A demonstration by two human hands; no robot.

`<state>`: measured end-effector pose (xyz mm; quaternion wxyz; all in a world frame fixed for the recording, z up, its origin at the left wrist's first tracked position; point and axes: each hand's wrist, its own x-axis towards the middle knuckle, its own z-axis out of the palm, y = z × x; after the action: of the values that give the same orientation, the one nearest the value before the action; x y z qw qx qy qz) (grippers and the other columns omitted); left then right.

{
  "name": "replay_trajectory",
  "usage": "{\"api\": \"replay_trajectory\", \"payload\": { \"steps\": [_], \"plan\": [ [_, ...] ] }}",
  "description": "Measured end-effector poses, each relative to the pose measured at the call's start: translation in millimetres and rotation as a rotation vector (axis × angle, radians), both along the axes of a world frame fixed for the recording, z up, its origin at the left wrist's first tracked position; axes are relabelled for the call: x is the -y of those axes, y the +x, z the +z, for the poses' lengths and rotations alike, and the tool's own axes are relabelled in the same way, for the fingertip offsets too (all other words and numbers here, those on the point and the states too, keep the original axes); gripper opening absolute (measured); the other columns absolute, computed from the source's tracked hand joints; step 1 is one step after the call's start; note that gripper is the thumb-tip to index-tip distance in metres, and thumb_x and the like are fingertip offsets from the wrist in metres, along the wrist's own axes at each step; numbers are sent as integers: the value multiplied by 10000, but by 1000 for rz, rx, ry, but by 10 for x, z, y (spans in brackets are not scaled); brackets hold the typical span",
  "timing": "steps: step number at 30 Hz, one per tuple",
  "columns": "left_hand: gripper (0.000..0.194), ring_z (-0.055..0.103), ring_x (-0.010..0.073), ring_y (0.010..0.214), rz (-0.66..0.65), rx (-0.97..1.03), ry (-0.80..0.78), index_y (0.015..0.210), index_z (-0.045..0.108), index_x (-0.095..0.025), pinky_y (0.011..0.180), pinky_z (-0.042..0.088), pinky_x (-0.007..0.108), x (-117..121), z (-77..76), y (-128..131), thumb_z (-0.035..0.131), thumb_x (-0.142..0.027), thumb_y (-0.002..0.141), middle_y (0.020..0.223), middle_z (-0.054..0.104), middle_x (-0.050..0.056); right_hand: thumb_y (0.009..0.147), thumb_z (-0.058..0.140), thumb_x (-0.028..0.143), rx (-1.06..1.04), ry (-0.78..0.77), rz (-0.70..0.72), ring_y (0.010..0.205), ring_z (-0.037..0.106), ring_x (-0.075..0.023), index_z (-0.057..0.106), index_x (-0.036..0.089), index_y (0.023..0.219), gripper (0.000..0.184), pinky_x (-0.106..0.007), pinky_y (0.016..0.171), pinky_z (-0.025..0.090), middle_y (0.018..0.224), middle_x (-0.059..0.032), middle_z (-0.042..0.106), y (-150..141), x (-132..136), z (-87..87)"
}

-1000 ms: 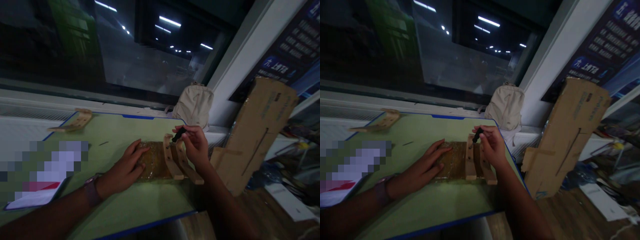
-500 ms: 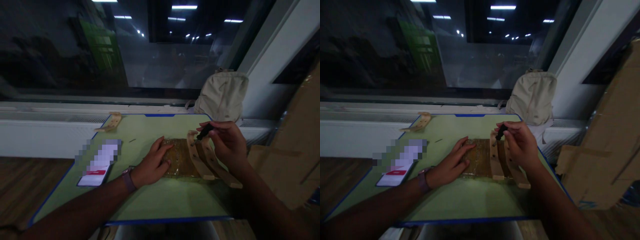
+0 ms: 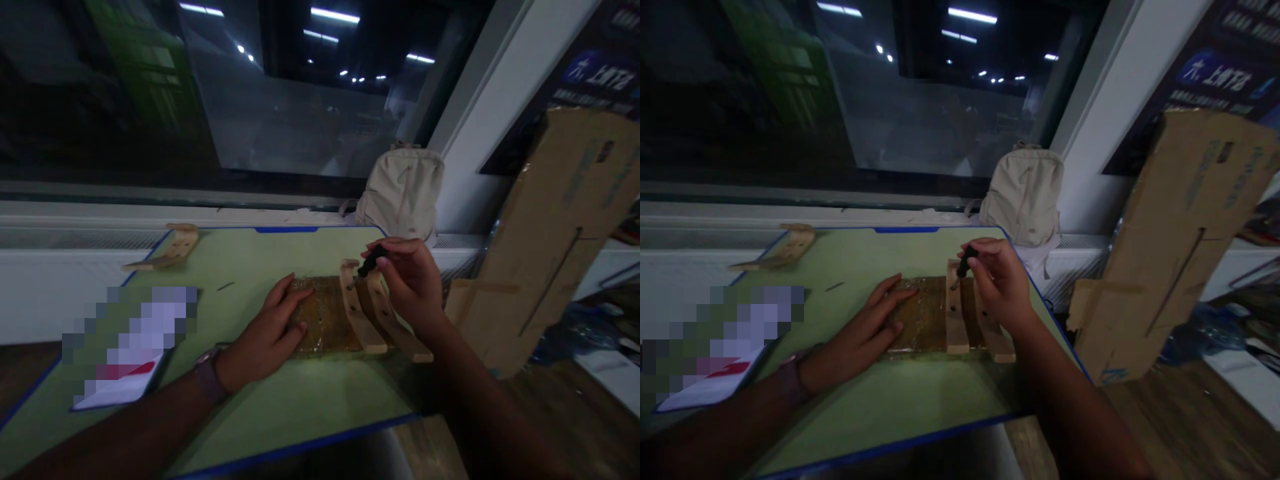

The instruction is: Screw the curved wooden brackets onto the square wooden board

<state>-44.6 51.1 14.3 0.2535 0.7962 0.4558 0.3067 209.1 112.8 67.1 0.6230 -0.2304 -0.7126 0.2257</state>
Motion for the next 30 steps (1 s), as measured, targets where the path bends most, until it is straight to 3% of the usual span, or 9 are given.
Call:
{"api": "replay_trajectory", "payload": {
  "steps": [3, 5, 9, 12, 18, 20, 23, 26, 30],
  "plan": [
    [518, 178, 339, 1540, -14, -2, 4, 1455, 439, -131, 1226, 255, 527, -7, 18, 21, 464, -199, 942, 1628, 171, 198, 838, 762, 180, -6, 91, -159, 854, 673, -157, 647, 279, 1018, 235, -318, 760, 578, 949, -6, 658, 51, -54, -30],
    [515, 192, 343, 1534, -10, -6, 4, 1444, 447, -122, 1224, 256, 529, -17, 18, 26, 475, -199, 936, 1622, 180, 210, 823, 777, 182, 1, 126, -207, 889, 662, -175, 662, 277, 997, 229, -349, 815, 568, 930, -11, 654, 97, -112, -46],
    [510, 195, 340, 1534, -11, -2, 12, 1452, 438, -154, 1217, 273, 539, -10, 16, 24, 465, -206, 945, 1625, 189, 192, 916, 675, 229, 31, 51, -81, 1051, 680, -211, 662, 276, 1064, 156, -429, 950, 557, 1070, -54, 689, 110, -106, -3],
    [495, 202, 332, 1534, -11, -6, 18, 1454, 441, -167, 1226, 257, 536, 0, 6, 10, 439, -210, 960, 1628, 195, 172, 945, 632, 218, 15, -29, 51, 983, 718, -179, 630, 286, 1050, 125, -391, 878, 590, 1101, -35, 704, 46, -23, 24],
    [460, 209, 341, 1528, -3, -16, 64, 1462, 431, -219, 1220, 261, 560, -29, -90, -26, 410, -262, 1004, 1636, 192, 131, 841, 759, 258, 49, 112, -200, 875, 642, -176, 620, 279, 998, 211, -334, 749, 560, 909, -10, 636, 29, -42, -58],
    [450, 211, 342, 1527, 11, -9, 82, 1458, 434, -238, 1217, 268, 557, -38, -121, -30, 410, -271, 1010, 1632, 203, 120, 842, 759, 274, 65, 136, -193, 917, 638, -191, 629, 283, 1024, 224, -355, 790, 566, 917, -19, 636, 47, -66, -66],
    [446, 230, 347, 1521, 14, 3, 83, 1452, 445, -243, 1212, 281, 556, -40, -136, -29, 415, -275, 1009, 1631, 213, 118, 903, 687, 287, 75, 45, -58, 1074, 664, -212, 620, 296, 1124, 231, -432, 948, 566, 1103, -51, 670, 29, -56, -47],
    [457, 253, 354, 1512, 7, 4, 70, 1455, 452, -234, 1200, 302, 564, -34, -131, -24, 422, -269, 1000, 1636, 215, 129, 946, 625, 309, 40, -77, 38, 1037, 710, -196, 583, 292, 1134, 194, -426, 916, 600, 1140, -50, 688, -16, -17, -42],
    [460, 258, 338, 1513, 20, 17, 88, 1454, 457, -245, 1210, 290, 543, -33, -150, -22, 429, -260, 995, 1645, 213, 110, 867, 731, 310, 9, -45, -134, 860, 689, -161, 585, 286, 1044, 230, -329, 771, 604, 949, -9, 669, 1, -20, -73]
  ]
}}
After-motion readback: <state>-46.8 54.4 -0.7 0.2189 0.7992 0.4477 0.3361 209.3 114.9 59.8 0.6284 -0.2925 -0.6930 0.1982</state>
